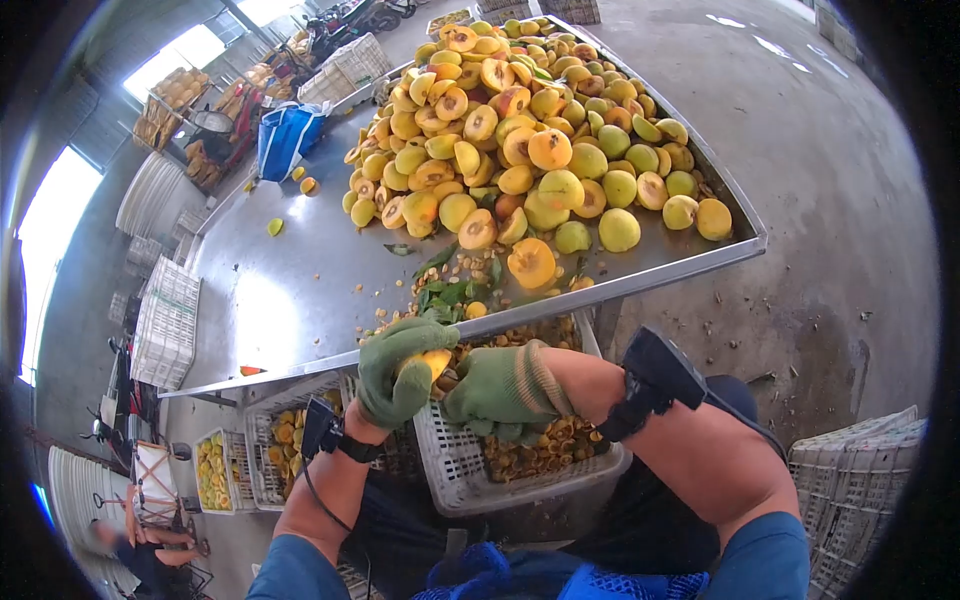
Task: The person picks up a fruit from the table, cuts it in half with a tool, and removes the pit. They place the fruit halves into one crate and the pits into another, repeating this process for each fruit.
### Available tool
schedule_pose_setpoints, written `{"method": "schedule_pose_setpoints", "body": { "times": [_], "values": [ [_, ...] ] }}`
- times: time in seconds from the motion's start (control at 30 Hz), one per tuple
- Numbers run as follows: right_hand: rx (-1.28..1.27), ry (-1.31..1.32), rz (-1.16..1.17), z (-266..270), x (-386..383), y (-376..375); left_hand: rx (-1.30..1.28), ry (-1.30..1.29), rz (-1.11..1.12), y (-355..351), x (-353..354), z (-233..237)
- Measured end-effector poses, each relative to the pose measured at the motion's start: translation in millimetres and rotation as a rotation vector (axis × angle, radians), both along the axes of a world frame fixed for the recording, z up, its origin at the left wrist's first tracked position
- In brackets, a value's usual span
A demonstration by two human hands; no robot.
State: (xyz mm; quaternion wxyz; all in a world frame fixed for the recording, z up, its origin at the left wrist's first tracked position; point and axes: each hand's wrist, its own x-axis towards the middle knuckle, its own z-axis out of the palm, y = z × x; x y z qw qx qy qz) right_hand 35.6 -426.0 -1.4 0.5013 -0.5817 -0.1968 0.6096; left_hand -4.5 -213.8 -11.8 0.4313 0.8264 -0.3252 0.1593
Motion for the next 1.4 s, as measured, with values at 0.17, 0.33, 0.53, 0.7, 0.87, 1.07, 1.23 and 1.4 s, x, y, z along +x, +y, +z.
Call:
{"method": "schedule_pose_setpoints", "body": {
  "times": [0.17,0.33,0.53,0.7,0.87,1.07,1.23,1.4],
  "values": [
    [-0.120,-0.014,0.026,16.9,-2.2,0.7,0.095,-0.047,0.014,-3.2,1.9,9.1],
    [0.027,-0.070,0.095,14.3,1.7,-7.7,0.001,-0.021,0.021,-4.3,-0.6,2.7],
    [-0.025,-0.031,0.010,12.0,-7.0,-6.6,-0.358,0.232,0.133,-16.2,-11.2,-16.4],
    [0.263,-0.212,0.075,-0.7,-7.9,-8.2,-0.555,0.413,0.193,-23.5,-17.1,-14.6],
    [0.221,-0.075,-0.132,-8.4,-25.9,1.3,-0.756,0.556,0.214,-27.7,-20.3,-13.9],
    [0.198,0.022,-0.056,13.9,-15.5,-6.3,-0.729,0.423,0.286,-28.2,-22.2,-24.7],
    [0.054,-0.164,-0.176,27.2,-27.0,-2.1,-0.717,0.345,0.348,-37.1,-22.0,-21.2],
    [0.299,-0.687,-0.343,-15.7,-41.2,13.2,-0.789,0.499,0.268,-38.9,-23.5,-11.8]
  ]
}}
